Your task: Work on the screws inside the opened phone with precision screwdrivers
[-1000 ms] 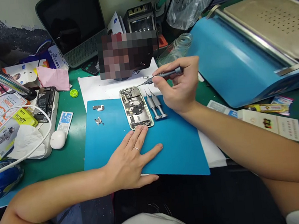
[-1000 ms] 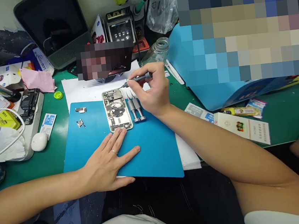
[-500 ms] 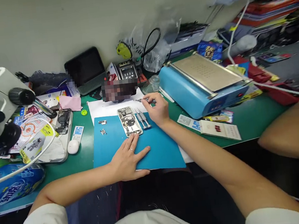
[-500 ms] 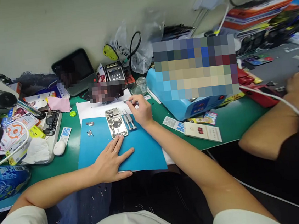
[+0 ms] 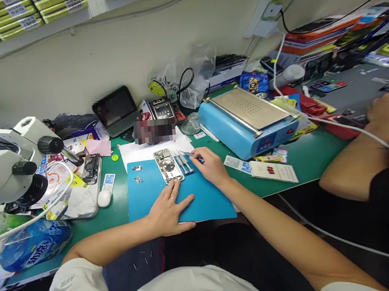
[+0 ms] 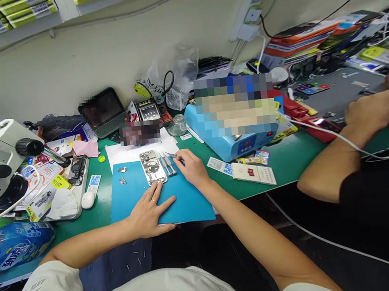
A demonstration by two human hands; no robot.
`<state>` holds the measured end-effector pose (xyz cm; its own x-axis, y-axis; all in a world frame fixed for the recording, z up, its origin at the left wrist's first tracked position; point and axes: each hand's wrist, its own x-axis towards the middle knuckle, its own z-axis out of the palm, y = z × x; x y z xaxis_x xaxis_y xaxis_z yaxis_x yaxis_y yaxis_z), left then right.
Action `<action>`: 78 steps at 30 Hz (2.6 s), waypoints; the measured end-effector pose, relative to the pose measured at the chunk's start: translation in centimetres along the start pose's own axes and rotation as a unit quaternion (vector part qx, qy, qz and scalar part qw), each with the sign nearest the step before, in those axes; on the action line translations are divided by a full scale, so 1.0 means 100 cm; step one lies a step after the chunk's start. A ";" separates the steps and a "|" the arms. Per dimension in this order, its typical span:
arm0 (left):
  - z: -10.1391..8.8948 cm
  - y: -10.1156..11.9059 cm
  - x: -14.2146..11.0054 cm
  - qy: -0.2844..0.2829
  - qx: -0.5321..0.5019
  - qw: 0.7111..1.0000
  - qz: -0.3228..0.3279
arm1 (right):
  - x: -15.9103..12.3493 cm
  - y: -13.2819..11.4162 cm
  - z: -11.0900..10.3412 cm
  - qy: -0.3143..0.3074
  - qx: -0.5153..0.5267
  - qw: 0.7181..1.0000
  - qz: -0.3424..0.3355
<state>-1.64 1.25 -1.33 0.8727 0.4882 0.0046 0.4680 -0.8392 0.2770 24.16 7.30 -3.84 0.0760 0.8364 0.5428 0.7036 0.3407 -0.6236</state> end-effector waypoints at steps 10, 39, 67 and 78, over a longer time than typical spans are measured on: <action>-0.003 -0.001 0.001 -0.002 -0.003 1.000 0.003 | 0.000 -0.008 -0.001 -0.083 0.005 0.996 -0.034; -0.003 -0.002 0.004 -0.009 -0.006 1.000 0.013 | -0.012 0.013 -0.021 -0.168 0.186 0.963 0.094; -0.004 -0.001 0.006 -0.006 -0.002 1.000 0.018 | -0.007 0.004 -0.042 -0.090 0.505 0.811 0.282; -0.004 0.000 0.006 -0.009 -0.004 1.000 0.019 | -0.006 0.006 -0.043 -0.095 0.512 0.807 0.279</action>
<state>-1.22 1.64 -0.94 0.8918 0.4525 -0.0021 0.4342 -0.8545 0.2851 27.56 5.10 -2.10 0.0000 0.9998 -0.0194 -0.3632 -0.0181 -0.9315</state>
